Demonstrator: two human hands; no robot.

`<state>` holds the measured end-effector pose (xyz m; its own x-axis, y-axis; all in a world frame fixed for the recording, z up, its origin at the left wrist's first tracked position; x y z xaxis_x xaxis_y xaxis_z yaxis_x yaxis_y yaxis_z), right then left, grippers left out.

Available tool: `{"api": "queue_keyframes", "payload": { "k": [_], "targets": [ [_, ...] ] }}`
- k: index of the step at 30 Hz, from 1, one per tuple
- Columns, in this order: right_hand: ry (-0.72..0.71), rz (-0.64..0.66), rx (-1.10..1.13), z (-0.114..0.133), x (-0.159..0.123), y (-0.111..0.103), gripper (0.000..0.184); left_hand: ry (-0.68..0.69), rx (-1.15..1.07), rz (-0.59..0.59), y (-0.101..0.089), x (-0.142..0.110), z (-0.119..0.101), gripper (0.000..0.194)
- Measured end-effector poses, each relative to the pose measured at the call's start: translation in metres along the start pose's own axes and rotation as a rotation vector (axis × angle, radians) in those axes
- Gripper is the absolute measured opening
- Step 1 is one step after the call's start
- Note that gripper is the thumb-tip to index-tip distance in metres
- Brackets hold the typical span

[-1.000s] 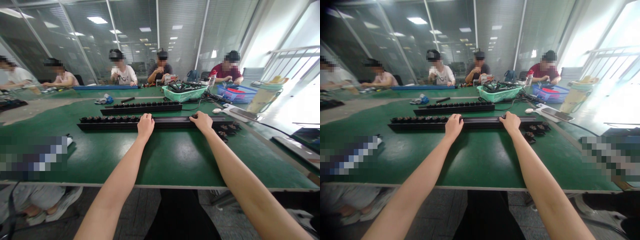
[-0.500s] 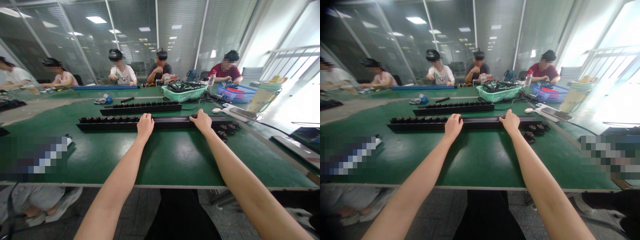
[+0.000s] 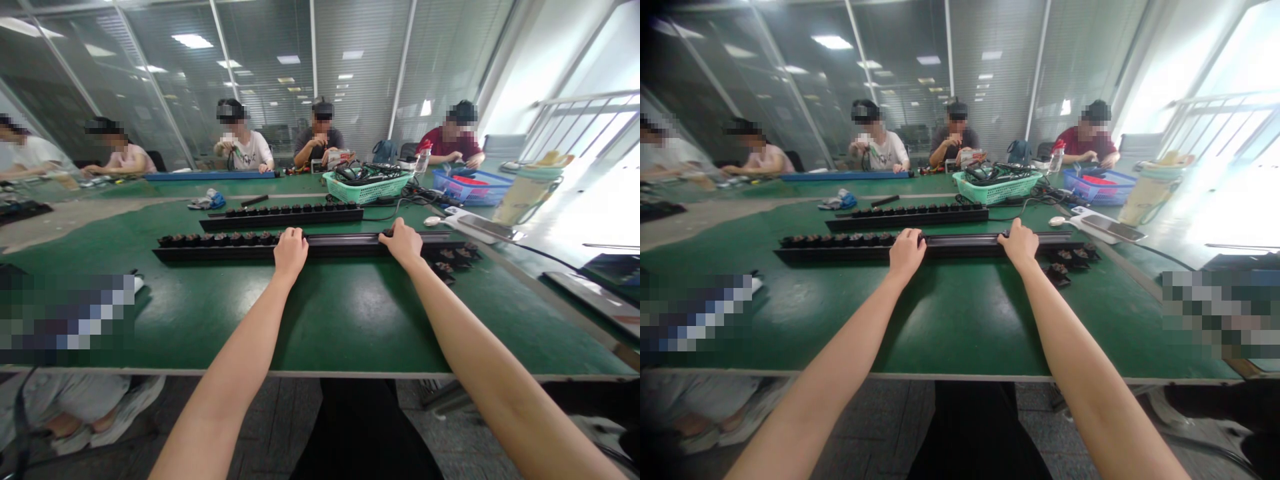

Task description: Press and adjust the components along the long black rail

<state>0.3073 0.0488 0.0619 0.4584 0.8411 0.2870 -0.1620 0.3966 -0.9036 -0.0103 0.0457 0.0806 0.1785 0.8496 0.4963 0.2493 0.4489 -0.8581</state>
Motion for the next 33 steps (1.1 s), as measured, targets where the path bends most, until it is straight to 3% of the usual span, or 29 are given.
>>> {"api": "queue_keyframes", "payload": {
  "k": [20,33],
  "targets": [
    [-0.050,-0.028,-0.015,-0.0047,0.0027,0.0000,0.034,0.004,0.032,-0.018,-0.0010,0.0001,0.0002,0.030],
    [-0.003,-0.007,-0.020,-0.0082,0.0044,0.0053,0.040,0.001,0.025,-0.016,-0.0004,0.0001,0.0004,0.029]
  ]
}}
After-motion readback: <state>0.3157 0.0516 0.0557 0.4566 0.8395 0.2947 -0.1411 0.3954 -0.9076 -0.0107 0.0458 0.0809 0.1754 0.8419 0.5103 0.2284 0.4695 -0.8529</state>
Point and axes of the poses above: each hand's wrist, its own x-axis towards the middle knuckle, its own y-axis out of the palm, z = x × y, the point moved 10 cm from there along x, towards the middle knuckle, and after that the axes turned 7 degrees about y, right-handed, at the moved point
